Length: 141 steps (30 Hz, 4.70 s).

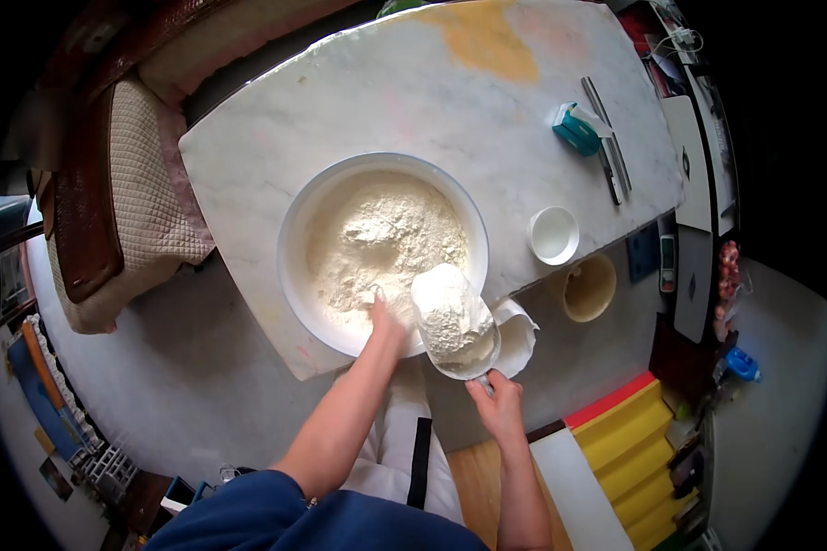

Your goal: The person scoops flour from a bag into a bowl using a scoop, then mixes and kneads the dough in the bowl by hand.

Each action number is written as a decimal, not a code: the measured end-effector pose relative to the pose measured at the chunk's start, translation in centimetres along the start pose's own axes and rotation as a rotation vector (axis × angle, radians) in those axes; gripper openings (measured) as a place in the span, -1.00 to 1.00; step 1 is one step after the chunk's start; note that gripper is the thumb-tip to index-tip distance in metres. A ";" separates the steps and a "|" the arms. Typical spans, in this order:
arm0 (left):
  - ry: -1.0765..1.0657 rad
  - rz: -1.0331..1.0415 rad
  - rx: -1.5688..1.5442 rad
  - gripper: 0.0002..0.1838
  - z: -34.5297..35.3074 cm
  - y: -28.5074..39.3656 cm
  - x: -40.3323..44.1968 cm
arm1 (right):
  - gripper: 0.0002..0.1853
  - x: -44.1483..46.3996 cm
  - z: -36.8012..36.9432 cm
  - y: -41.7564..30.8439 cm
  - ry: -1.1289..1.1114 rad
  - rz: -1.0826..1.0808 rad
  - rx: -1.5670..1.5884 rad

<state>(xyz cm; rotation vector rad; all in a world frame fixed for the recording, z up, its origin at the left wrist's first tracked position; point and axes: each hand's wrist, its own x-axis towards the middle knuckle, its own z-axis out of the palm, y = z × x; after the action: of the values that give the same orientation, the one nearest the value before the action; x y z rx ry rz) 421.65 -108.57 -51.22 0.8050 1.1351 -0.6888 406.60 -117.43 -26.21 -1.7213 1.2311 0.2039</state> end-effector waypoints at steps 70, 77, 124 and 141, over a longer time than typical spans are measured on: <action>-0.596 0.841 1.727 -0.29 11.8 13.7 10.0 | -0.74 -1.5 -0.8 0.3 -0.069 0.043 -0.028; -0.794 0.644 1.984 -0.57 9.5 9.8 1.5 | -0.77 -1.8 -1.0 -0.5 -0.025 0.019 0.006; -0.795 1.614 2.613 -0.52 7.7 13.7 0.4 | -0.76 -1.5 -2.0 -0.8 -0.079 -0.047 -0.057; -0.753 0.884 2.752 -0.63 16.8 9.7 0.1 | -0.74 -1.7 -1.7 -1.1 -0.037 -0.069 -0.069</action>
<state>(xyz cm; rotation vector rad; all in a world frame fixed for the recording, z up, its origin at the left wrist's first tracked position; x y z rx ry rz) 438.12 -117.36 -45.85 2.4688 -1.7378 -1.2246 406.00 -117.59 -23.64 -1.8082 1.1481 0.2387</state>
